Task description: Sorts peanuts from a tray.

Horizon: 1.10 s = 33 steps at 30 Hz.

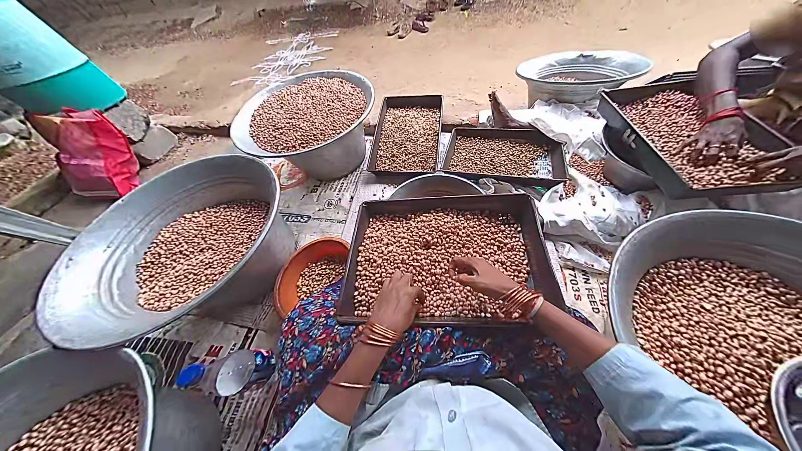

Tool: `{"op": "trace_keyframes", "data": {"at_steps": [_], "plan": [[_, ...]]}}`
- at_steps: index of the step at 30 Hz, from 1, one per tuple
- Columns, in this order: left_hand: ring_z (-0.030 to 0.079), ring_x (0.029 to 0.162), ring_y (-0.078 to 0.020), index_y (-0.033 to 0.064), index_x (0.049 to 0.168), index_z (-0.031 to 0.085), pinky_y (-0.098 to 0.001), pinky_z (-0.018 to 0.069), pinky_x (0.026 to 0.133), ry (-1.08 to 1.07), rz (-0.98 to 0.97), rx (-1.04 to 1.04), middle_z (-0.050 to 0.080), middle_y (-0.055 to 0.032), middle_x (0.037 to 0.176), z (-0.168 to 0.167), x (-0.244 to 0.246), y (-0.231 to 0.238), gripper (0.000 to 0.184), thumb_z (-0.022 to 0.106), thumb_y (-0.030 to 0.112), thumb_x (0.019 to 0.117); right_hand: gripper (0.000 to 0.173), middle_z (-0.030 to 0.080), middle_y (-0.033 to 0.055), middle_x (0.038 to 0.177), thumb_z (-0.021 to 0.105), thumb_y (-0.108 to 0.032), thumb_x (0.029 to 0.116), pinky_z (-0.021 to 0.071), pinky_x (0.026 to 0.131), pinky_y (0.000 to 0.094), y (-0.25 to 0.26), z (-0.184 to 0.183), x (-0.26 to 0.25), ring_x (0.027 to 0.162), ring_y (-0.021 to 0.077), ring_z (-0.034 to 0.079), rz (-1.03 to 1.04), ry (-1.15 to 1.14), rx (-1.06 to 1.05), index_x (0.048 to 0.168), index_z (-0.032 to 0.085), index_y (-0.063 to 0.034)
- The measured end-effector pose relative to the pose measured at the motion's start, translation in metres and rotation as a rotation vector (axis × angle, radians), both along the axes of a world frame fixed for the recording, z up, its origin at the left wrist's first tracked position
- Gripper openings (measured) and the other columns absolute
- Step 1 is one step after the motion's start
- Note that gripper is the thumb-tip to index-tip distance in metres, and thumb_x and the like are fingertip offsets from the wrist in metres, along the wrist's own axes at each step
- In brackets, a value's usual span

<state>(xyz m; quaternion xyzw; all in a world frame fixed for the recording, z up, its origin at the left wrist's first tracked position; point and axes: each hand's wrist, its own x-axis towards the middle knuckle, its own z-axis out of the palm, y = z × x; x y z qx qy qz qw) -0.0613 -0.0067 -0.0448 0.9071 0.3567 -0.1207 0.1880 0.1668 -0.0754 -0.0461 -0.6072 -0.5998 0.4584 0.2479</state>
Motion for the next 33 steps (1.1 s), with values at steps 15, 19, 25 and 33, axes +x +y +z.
{"op": "trace_keyframes", "data": {"at_steps": [15,19,25,33], "plan": [[0.069,0.099,-0.0352,0.0045,0.117,0.075,-0.0501,0.0543,0.093,-0.279,0.118,0.039,0.071,-0.0206,0.108,0.003,-0.020,0.028,0.025,0.062,0.006,0.0948,0.020,0.067,0.0258,0.114,0.061,-0.014,0.0987,0.0520,0.083,0.0615,-0.019,0.005,-0.026,0.104,0.0446,0.067,0.397,-0.612,0.043,0.108,0.071,0.0010],[0.066,0.115,-0.0371,0.0080,0.121,0.074,-0.0524,0.0522,0.099,-0.119,0.124,0.036,0.068,-0.0204,0.121,-0.005,-0.008,0.023,0.026,0.061,0.013,0.0991,0.022,0.067,0.0242,0.117,0.061,-0.016,0.1003,0.0522,0.085,0.0613,-0.022,0.001,-0.027,0.107,0.0434,0.067,0.361,-0.633,0.004,0.111,0.071,-0.0004],[0.056,0.066,-0.0096,0.0030,0.108,0.067,-0.0296,0.0477,0.064,-0.552,0.242,-0.371,0.063,-0.0019,0.082,-0.014,-0.014,0.026,0.021,0.057,0.014,0.0925,0.022,0.067,0.0260,0.115,0.061,-0.015,0.1007,0.0518,0.088,0.0604,-0.020,0.007,-0.022,0.109,0.0436,0.066,0.300,-0.650,-0.037,0.110,0.070,0.0038],[0.061,0.082,0.0016,-0.0008,0.107,0.066,-0.0212,0.0529,0.080,-0.450,0.072,-0.967,0.067,0.0044,0.090,-0.002,0.020,0.005,0.020,0.072,-0.001,0.0877,0.017,0.066,0.0231,0.111,0.056,-0.009,0.1011,0.0575,0.074,0.0528,-0.031,0.037,-0.057,0.093,0.0393,0.070,0.261,-0.498,0.359,0.112,0.066,0.0004]]}}
